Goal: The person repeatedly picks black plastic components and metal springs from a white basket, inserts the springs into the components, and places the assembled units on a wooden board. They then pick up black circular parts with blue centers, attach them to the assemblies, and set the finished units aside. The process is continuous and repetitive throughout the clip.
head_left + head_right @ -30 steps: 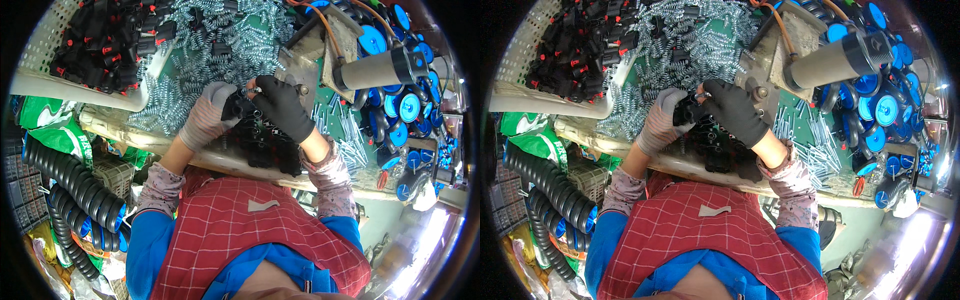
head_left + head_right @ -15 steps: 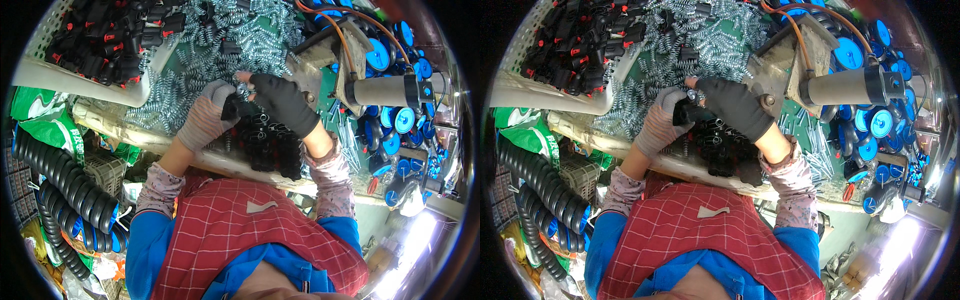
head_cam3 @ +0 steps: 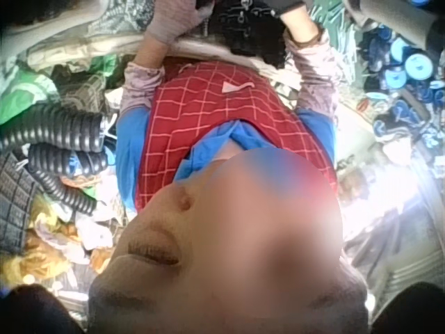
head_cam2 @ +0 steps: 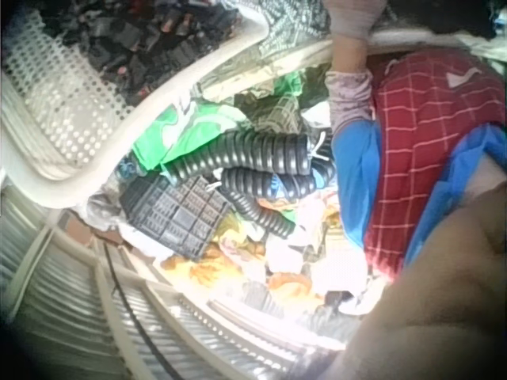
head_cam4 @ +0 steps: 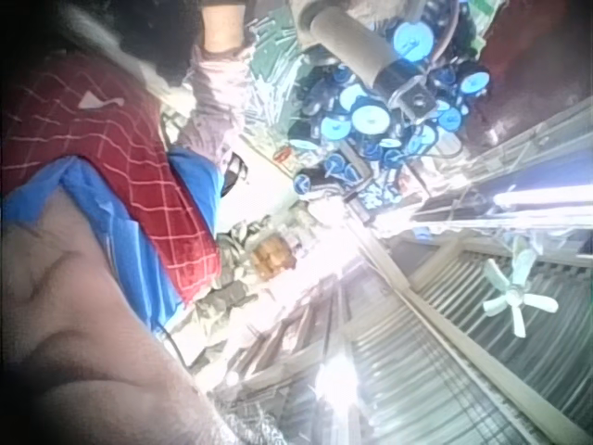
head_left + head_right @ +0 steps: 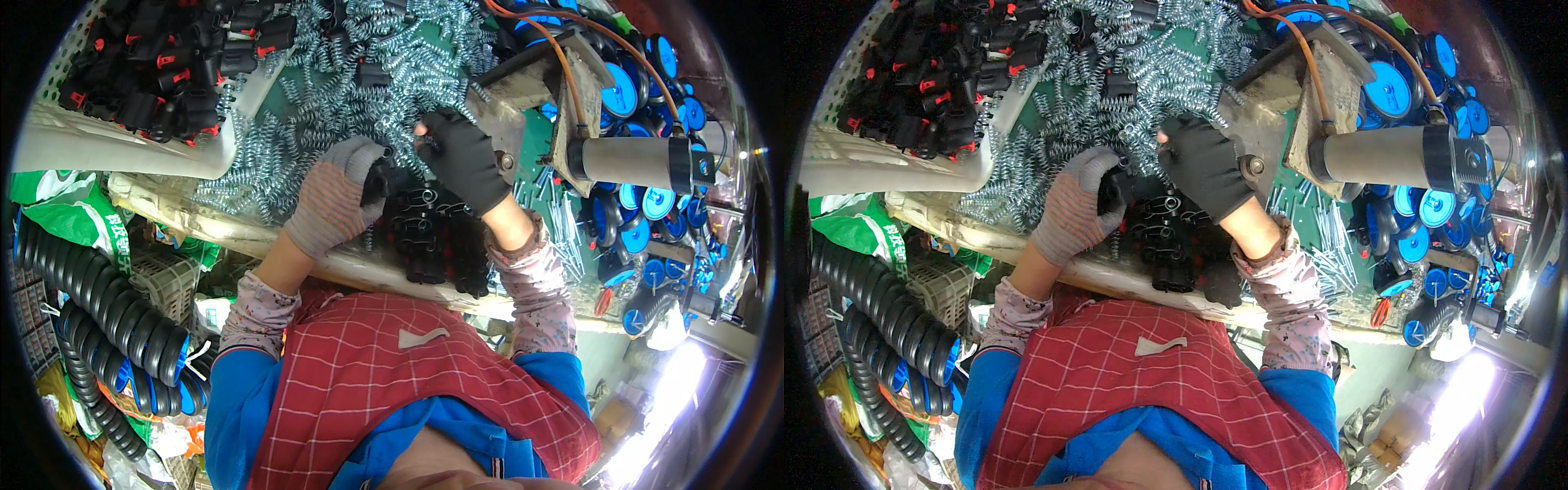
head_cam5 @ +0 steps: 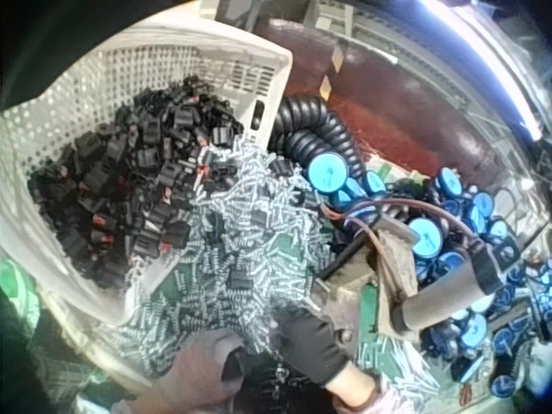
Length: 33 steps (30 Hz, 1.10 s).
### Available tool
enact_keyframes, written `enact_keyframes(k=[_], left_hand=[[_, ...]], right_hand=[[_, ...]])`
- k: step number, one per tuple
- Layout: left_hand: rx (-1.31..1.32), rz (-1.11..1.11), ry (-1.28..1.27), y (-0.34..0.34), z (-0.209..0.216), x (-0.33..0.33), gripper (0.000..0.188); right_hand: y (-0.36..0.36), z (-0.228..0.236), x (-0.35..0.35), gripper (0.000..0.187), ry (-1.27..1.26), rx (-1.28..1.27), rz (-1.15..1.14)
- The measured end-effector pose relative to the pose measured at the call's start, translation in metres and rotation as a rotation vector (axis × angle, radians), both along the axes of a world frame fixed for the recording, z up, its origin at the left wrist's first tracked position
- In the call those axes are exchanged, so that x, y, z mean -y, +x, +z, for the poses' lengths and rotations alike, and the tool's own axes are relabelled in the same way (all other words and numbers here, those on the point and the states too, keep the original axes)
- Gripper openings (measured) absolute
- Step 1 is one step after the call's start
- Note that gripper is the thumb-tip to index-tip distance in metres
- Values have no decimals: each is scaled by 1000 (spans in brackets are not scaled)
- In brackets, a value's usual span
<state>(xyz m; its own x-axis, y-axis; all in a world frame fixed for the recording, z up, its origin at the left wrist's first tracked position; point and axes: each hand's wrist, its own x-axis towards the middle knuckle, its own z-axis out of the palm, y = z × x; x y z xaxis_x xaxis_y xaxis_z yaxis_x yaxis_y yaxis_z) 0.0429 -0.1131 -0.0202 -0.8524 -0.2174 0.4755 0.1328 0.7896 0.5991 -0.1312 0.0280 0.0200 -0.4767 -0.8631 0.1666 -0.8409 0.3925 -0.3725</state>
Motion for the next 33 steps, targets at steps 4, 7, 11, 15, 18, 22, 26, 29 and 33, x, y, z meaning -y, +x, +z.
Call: enact_keyframes(k=[4, 7, 11, 15, 18, 22, 26, 29, 33], left_hand=[[-16, 103, -76, -1, 1, -4, 59], [19, 101, -108, -1, 6, -6, 56], [15, 112, -193, -8, 11, -11, 58], [47, 109, -248, -13, 10, -18, 60], [51, 109, -268, -14, 10, -20, 61], [59, 112, -250, -15, 11, -19, 63], [52, 123, -247, -17, 9, -19, 64], [32, 134, -248, -17, 6, -20, 64], [38, 125, -179, -15, 4, -20, 64]], right_hand=[[-5, 6, -8, 19, -93, 145, -27], [2, 21, -20, 18, -198, 462, -68], [15, 44, -37, 22, -172, 884, -33], [30, 52, -45, 19, -143, 599, 21], [39, 54, -45, 19, -66, 480, -56], [50, 53, -40, 23, -62, 162, -31], [60, 42, -32, 29, -55, -230, 98], [55, 31, -26, 34, 36, -309, 58], [29, 27, -34, 34, 60, -264, -61]])
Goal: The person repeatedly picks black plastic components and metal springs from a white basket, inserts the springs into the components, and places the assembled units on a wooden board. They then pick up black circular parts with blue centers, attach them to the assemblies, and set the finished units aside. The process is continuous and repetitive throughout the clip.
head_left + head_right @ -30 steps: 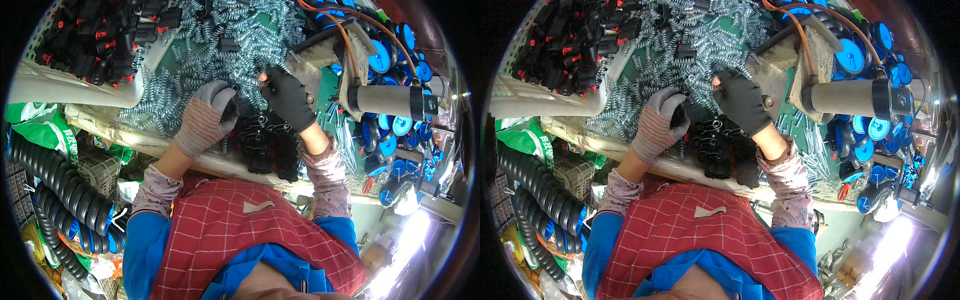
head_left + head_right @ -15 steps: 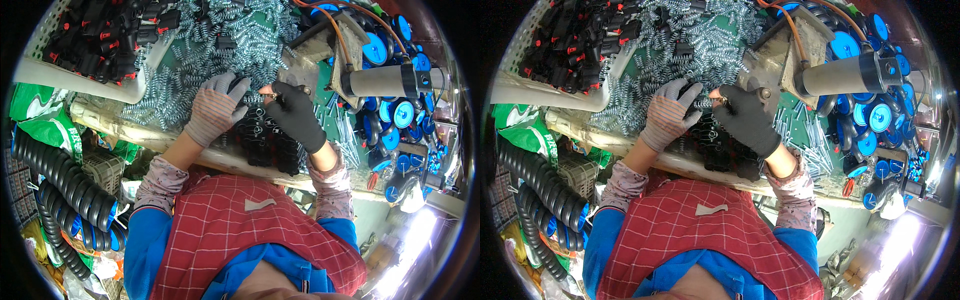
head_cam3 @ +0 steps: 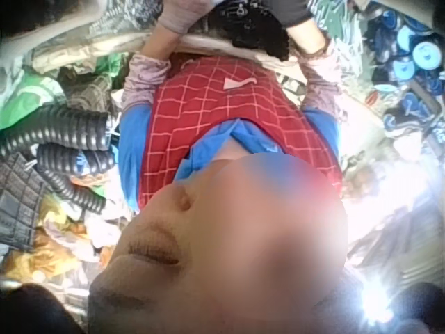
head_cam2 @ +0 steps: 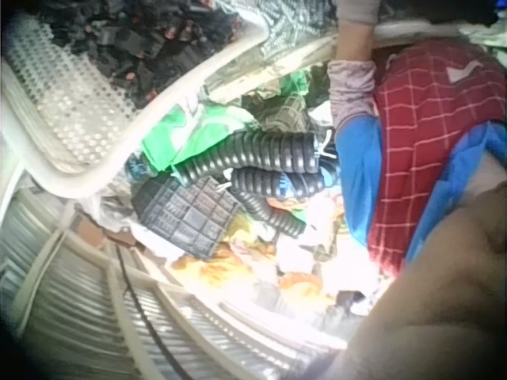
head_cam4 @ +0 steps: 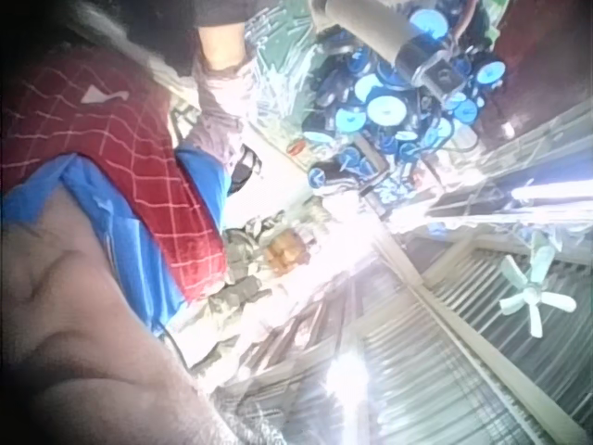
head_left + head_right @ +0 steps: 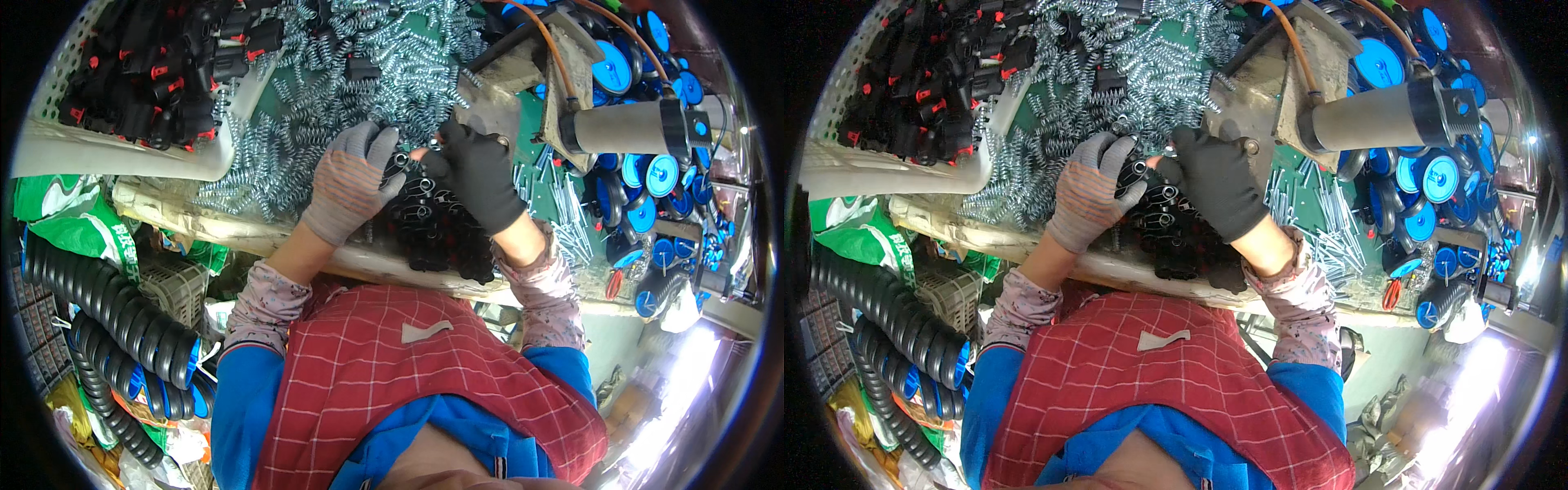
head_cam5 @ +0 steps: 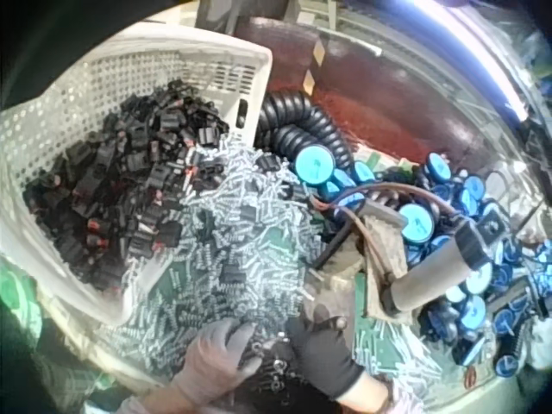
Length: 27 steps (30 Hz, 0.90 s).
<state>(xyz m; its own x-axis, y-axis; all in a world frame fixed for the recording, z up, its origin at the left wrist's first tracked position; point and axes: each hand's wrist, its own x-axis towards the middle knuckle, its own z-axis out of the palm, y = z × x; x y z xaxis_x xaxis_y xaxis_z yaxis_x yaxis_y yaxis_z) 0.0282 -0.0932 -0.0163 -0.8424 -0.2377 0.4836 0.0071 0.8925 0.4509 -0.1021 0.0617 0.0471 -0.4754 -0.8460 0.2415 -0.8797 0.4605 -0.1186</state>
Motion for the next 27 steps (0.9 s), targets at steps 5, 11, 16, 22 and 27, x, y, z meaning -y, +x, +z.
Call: enact_keyframes(k=[5, 11, 16, 22, 27], left_hand=[[-89, -51, 191, 0, 8, 3, 63], [128, -339, 9, -36, 21, 0, 64], [288, -479, -231, -36, 25, -3, 77], [-76, -5, 16, -84, 68, 91, 48], [125, 483, 725, -188, 90, 200, 60]], right_hand=[[-5, 13, -53, 17, -351, 337, -144], [4, -9, -101, 18, -544, 499, -264], [-6, -39, -133, 18, -663, 654, -329], [-28, -67, -155, 16, -847, 826, -432], [-33, -68, -168, 20, -790, 750, -491]])
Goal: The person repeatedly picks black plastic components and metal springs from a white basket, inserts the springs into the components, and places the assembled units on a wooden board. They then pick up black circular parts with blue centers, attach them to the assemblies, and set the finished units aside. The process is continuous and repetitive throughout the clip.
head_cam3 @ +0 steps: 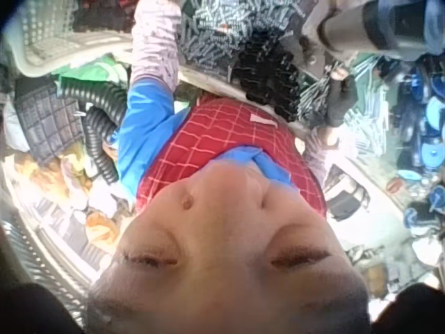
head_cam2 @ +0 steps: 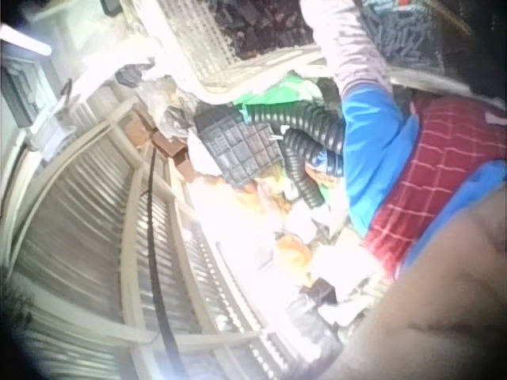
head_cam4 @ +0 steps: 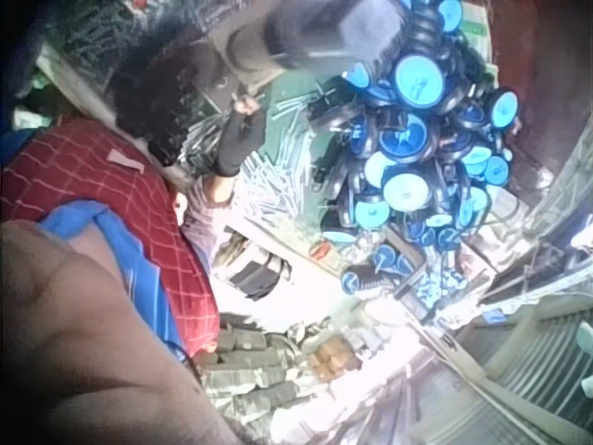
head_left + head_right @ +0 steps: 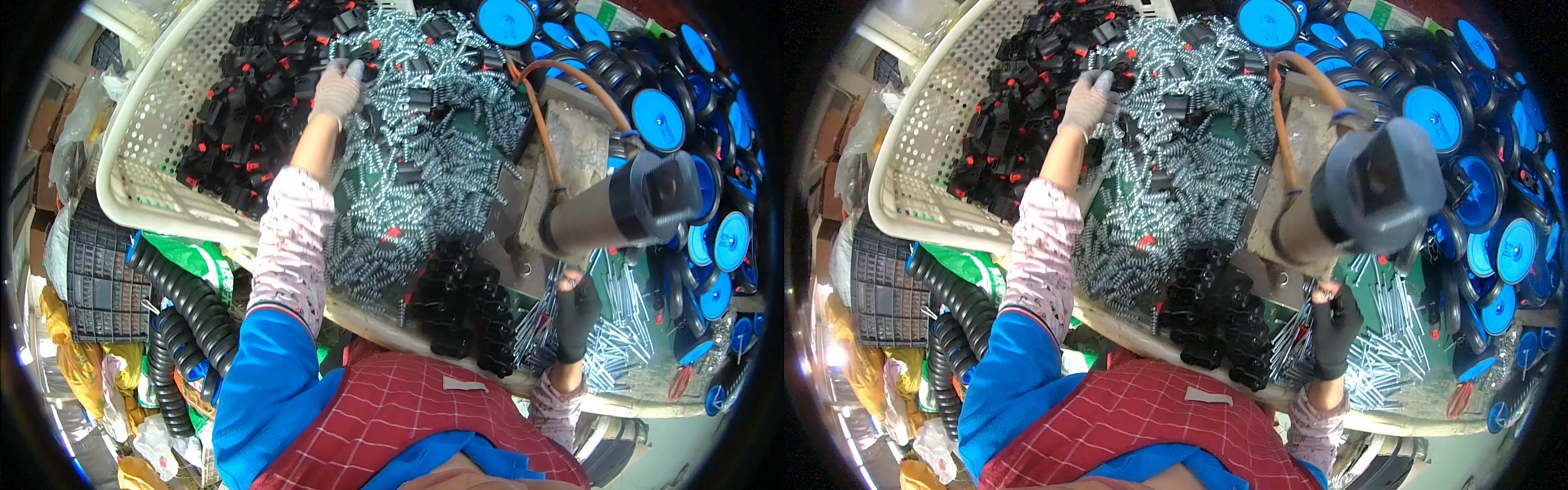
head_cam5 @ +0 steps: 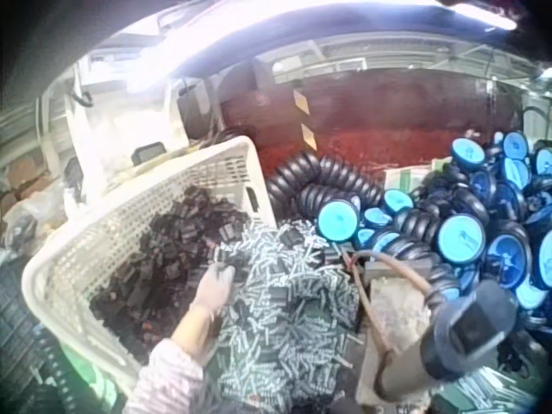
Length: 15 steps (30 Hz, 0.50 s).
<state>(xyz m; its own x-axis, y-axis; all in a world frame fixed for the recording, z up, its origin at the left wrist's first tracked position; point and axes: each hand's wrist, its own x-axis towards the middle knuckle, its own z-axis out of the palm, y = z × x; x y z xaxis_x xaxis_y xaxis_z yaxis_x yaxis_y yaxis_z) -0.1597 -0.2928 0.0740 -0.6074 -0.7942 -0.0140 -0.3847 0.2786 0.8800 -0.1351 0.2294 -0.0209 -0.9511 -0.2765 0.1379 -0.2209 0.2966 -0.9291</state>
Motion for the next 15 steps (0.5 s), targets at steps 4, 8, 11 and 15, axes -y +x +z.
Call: enact_keyframes(k=[4, 8, 11, 15], left_hand=[[385, 228, -345, -32, -21, 57, 84], [225, 161, -99, -51, -35, 82, 95], [106, 167, 290, -66, -29, 79, 65], [78, 232, 457, -76, -17, 65, 48]], right_hand=[[5, 0, -4, 19, 97, -45, 41], [7, -5, 0, 14, 117, -199, 130], [7, -7, 0, 14, 155, -221, 167], [7, -7, -3, 14, 179, -215, 158]])
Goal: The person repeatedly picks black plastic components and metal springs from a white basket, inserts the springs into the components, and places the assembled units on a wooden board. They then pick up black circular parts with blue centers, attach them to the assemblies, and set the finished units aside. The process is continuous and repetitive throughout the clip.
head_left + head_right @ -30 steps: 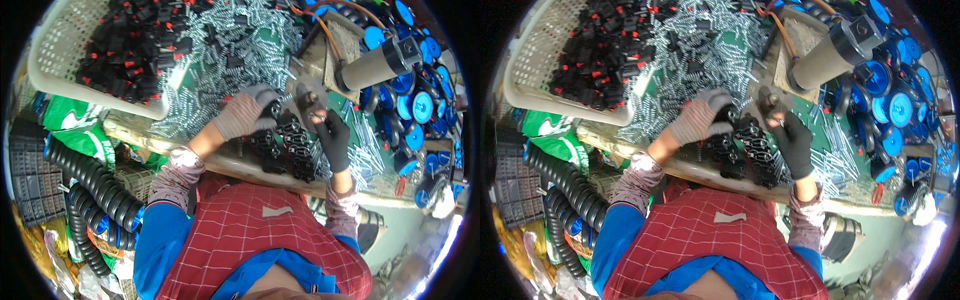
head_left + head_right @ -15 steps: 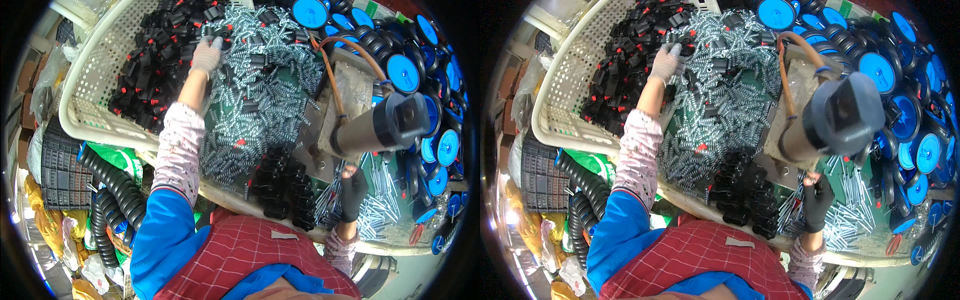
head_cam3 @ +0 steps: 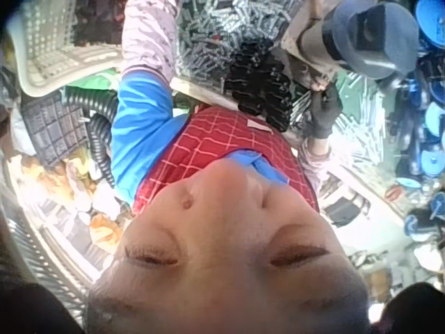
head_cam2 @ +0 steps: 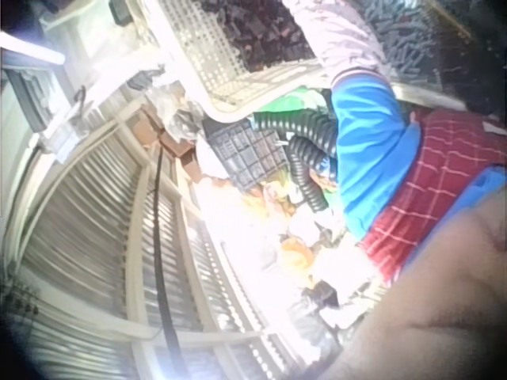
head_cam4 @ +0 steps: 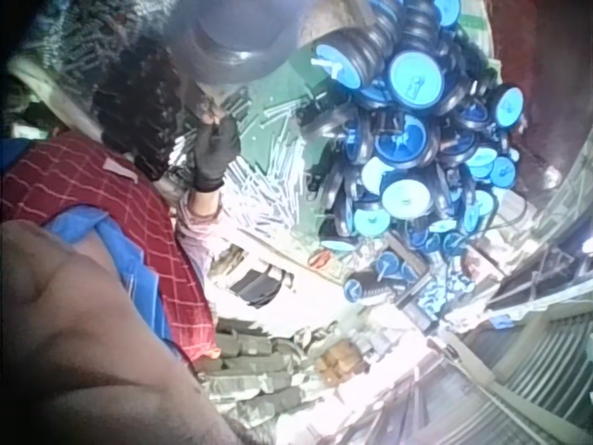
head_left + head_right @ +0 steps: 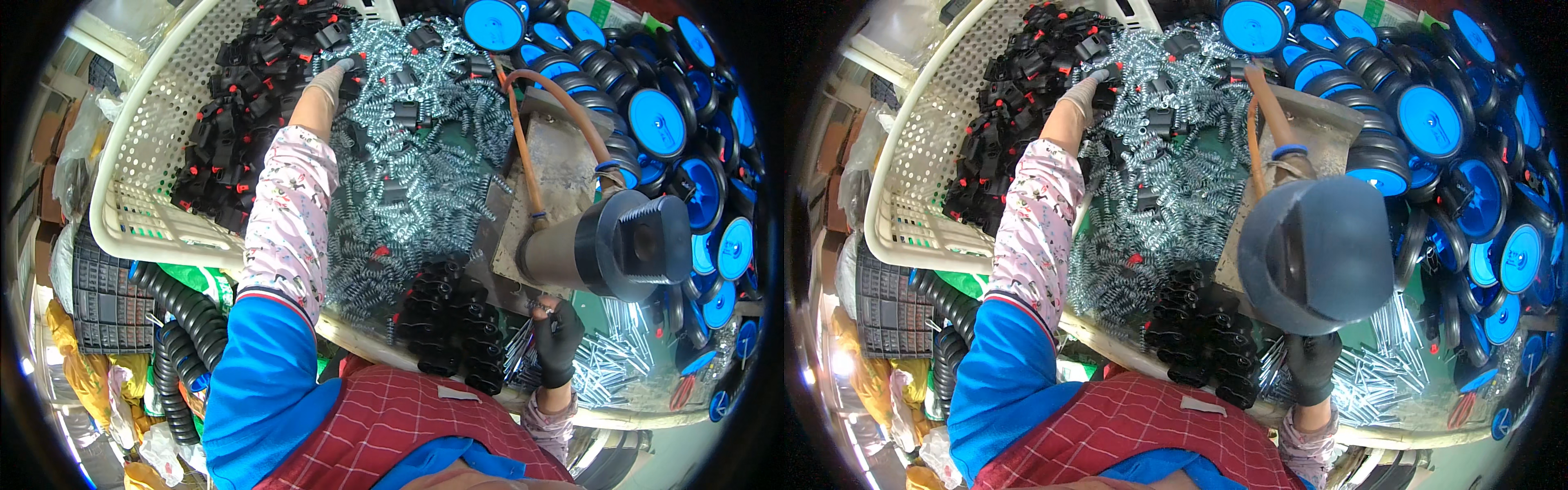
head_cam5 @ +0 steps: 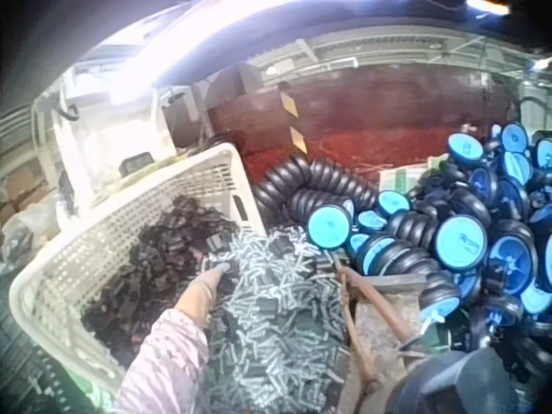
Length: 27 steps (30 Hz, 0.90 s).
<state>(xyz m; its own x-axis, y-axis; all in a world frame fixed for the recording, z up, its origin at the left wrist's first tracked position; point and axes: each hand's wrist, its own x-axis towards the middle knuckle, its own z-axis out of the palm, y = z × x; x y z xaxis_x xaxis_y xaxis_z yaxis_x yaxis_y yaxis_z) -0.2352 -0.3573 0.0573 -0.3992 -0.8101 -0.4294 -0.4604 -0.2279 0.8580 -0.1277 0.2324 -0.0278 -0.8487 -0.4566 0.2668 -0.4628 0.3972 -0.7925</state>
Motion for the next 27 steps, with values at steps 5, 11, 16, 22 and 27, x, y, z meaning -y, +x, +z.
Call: enact_keyframes(k=[5, 11, 16, 22, 27], left_hand=[[11, -33, -33, 2, 0, 0, 49], [-133, -26, -310, 17, -28, 13, 64], [17, -55, -736, 17, -37, 12, 73], [-402, 187, -949, 23, -8, 5, 47], [125, -667, -1800, 47, 19, -3, 45]], right_hand=[[0, 6, 1, 15, -14, 16, -16], [1, 15, 8, 15, 1, 31, -12], [-1, 12, 9, 21, -67, 72, 26], [-2, 6, 8, 15, 9, 27, -22], [-1, 10, 7, 14, 47, 59, 0]])
